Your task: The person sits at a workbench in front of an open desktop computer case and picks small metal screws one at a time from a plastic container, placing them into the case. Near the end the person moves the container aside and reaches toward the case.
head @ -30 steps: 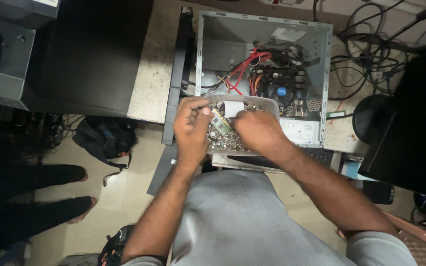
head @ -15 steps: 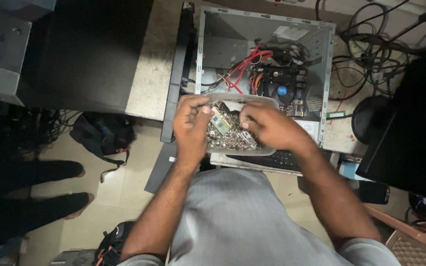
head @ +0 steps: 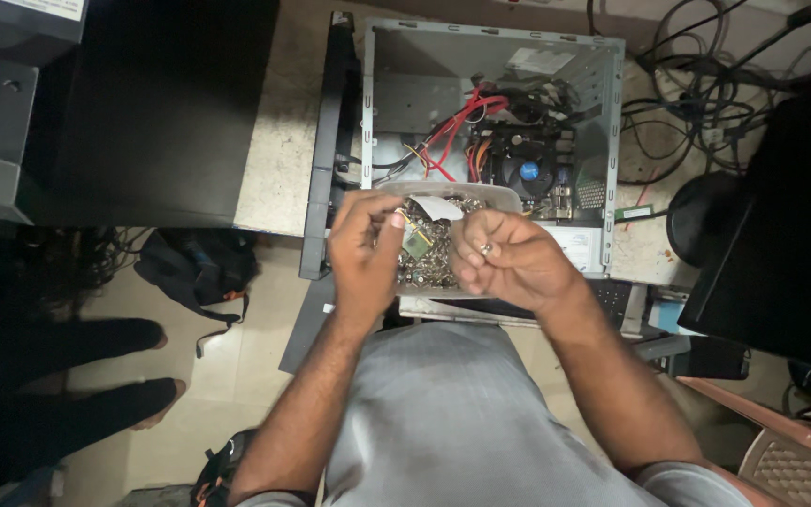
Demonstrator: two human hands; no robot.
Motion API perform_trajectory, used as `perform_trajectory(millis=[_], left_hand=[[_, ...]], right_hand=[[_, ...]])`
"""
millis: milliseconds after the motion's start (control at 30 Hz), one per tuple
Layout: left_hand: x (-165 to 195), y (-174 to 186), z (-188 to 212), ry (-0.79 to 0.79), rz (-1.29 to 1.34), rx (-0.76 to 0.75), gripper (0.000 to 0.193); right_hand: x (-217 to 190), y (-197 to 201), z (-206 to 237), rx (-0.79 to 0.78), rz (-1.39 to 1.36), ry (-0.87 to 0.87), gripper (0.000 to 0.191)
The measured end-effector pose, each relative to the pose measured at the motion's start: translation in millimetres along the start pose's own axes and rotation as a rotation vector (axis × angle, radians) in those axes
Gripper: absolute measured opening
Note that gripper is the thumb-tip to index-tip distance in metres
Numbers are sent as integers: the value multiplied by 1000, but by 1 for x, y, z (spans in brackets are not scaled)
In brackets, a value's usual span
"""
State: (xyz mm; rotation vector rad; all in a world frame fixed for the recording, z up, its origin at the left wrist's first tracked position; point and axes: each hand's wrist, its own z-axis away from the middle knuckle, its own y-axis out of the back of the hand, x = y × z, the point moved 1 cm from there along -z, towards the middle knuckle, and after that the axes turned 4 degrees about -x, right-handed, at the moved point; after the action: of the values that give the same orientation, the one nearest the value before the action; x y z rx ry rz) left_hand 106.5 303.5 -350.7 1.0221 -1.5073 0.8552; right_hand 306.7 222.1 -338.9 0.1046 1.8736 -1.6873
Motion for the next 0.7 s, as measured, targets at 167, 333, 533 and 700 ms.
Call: perform_trajectory(millis=[167, 333, 533, 700], left_hand=[[14, -2, -5, -73, -133, -40, 17], [16, -1, -7, -43, -112, -65, 18], [9, 2, -4, -55, -56, -34, 18], [1, 2, -2, 14, -21, -9, 17]], right_hand=[[-1, -2, -2, -17, 0, -3, 14], [-12, -7, -7, 185, 1284, -33, 8], [-7, -16, -16, 200, 1832, -343, 9], [-10, -18, -25, 312, 1857, -282, 21]])
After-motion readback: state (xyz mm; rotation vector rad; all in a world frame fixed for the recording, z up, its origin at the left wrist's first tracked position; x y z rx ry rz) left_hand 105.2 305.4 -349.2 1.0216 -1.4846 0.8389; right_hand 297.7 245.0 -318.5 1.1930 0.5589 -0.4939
